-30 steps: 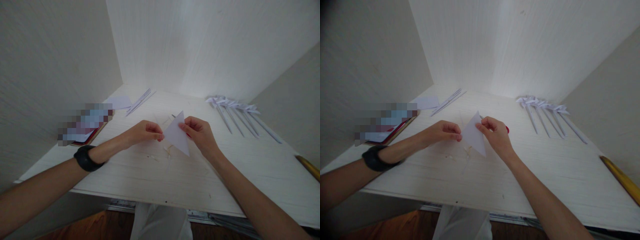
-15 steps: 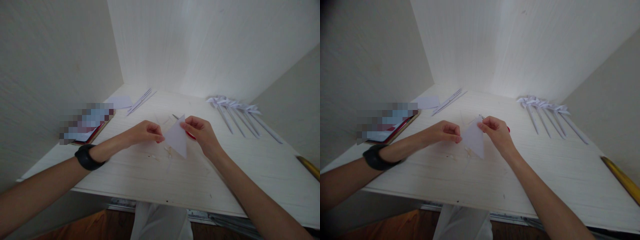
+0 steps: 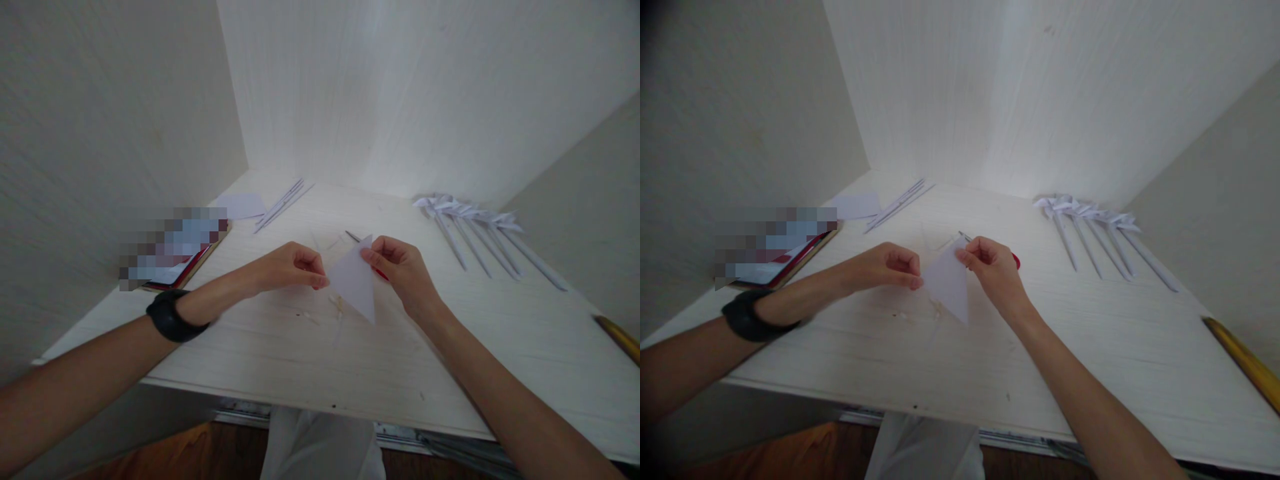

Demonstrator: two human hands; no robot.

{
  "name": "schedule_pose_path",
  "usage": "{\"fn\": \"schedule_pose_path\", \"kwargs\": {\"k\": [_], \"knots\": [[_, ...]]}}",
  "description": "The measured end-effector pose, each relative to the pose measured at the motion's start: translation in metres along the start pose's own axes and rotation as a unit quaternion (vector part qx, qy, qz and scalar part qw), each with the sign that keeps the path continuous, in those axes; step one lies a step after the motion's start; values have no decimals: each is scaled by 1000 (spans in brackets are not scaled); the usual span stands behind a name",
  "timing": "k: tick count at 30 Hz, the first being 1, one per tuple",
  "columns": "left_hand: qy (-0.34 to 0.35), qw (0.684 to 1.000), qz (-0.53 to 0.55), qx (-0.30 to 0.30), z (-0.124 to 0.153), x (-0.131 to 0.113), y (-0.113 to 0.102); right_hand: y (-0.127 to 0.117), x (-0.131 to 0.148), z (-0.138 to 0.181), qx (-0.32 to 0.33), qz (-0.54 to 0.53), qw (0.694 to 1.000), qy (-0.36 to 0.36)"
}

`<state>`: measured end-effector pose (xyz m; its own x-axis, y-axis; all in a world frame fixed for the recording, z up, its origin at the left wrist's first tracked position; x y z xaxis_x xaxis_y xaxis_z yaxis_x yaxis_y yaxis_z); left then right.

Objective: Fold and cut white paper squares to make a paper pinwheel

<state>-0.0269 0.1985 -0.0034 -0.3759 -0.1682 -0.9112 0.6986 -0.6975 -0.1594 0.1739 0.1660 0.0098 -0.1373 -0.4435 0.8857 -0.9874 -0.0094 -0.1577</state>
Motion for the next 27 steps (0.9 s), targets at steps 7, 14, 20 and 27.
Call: {"fn": "schedule_pose_path", "kwargs": {"k": [7, 14, 20, 27], "knots": [[-4, 1000, 19, -9, 1, -1, 0, -1, 0, -1, -6, 0, 1000, -14], [-6, 1000, 19, -7, 2, -2, 1, 1, 3, 0, -1, 6, 1000, -17], [-1, 1000, 18, -6, 1, -1, 0, 1, 4, 0, 2, 14, 1000, -24], [-1, 1000, 22, -10, 0, -1, 0, 1, 2, 0, 9, 20, 999, -34]]}}
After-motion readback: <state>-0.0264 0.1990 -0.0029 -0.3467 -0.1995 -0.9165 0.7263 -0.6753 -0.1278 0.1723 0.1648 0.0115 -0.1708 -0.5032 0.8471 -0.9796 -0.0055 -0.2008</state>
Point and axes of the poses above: each hand's wrist, its own z-axis away from the middle knuckle, its own y-axis out of the palm, x = y × z, the point moved 2 cm from there along -z, towards the middle knuckle, and after that the axes turned 15 degrees about -y, right-handed, at the moved point
